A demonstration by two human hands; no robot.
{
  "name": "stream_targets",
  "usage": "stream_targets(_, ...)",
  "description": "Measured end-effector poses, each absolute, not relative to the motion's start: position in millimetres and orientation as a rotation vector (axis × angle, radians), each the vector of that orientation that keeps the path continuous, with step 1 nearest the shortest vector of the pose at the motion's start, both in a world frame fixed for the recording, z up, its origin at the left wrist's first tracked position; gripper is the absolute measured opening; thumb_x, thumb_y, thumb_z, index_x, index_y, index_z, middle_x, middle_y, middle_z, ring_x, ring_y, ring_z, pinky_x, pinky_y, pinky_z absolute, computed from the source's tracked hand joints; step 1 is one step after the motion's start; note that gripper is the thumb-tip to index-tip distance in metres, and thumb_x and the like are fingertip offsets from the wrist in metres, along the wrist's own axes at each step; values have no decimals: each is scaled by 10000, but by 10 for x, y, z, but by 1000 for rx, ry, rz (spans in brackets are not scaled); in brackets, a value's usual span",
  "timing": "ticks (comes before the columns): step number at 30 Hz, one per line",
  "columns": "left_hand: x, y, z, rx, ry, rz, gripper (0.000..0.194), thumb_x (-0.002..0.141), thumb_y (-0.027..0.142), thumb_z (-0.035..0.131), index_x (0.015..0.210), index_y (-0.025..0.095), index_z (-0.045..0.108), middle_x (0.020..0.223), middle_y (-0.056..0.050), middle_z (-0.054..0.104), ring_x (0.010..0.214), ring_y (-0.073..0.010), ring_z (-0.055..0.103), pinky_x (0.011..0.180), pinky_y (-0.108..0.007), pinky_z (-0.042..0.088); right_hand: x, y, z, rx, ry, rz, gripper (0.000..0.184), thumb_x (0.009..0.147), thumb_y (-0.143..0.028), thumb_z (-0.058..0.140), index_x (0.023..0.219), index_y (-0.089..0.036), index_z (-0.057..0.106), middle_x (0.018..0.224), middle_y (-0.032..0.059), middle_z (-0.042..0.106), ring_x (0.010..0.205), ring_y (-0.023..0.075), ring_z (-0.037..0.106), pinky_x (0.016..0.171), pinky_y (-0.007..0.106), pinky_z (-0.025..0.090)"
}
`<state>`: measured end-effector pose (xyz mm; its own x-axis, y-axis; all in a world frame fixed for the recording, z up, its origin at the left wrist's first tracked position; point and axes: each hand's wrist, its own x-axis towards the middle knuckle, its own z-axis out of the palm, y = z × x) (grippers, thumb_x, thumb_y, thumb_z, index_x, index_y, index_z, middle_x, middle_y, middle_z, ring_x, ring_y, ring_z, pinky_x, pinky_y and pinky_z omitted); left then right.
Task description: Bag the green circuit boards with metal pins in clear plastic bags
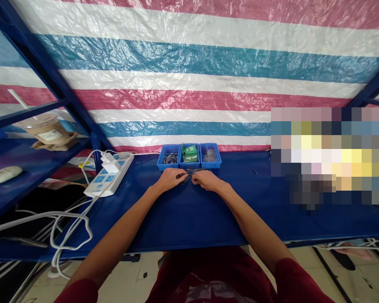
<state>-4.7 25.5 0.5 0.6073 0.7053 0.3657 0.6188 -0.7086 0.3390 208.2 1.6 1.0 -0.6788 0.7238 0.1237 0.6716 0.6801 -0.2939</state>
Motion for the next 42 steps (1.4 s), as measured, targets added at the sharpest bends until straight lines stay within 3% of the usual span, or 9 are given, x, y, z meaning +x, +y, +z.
stream_targets(10, -45, 239, 36, 2669, 1111, 862, 302, 899, 353, 461, 869, 193, 715, 788, -61, 727, 680, -173, 646, 675, -254, 456, 2028, -83, 97, -1127, -2194, 316, 172, 976, -238, 322, 965, -203, 490, 925, 35, 554, 729, 145, 522, 659, 239, 365)
stream_targets(19, 18, 130, 97, 2695, 1043, 1072, 315, 949, 377, 443, 1043, 175, 666, 987, -87, 711, 771, -157, 664, 761, -259, 497, 1944, -88, -9, -1079, -1775, 620, 166, 932, -353, 393, 940, -216, 486, 690, -13, 602, 625, 150, 609, 645, 265, 477)
stream_targets(26, 40, 139, 61, 2714, 1000, 1201, 268, 934, 373, 495, 1014, 182, 666, 997, -93, 700, 889, -175, 668, 810, -267, 517, 1900, -114, 44, -981, -1401, 852, 209, 874, -420, 500, 844, -213, 506, 748, 26, 664, 655, 168, 679, 642, 295, 562)
stream_targets(34, 32, 147, 35, 2673, 981, 1249, 233, 934, 351, 503, 918, 186, 667, 913, -73, 701, 859, -165, 660, 804, -266, 508, 1857, -124, 99, -899, -1300, 976, 252, 841, -454, 543, 830, -203, 536, 780, 34, 663, 651, 147, 655, 618, 282, 563)
stream_targets(42, 36, 153, 53, 2587, 1007, 1387, 220, 932, 325, 509, 907, 176, 669, 915, -82, 700, 856, -168, 658, 790, -268, 512, 1905, -116, 33, -1024, -1414, 808, 171, 834, -365, 532, 784, -202, 543, 628, -20, 560, 559, 131, 578, 556, 247, 485)
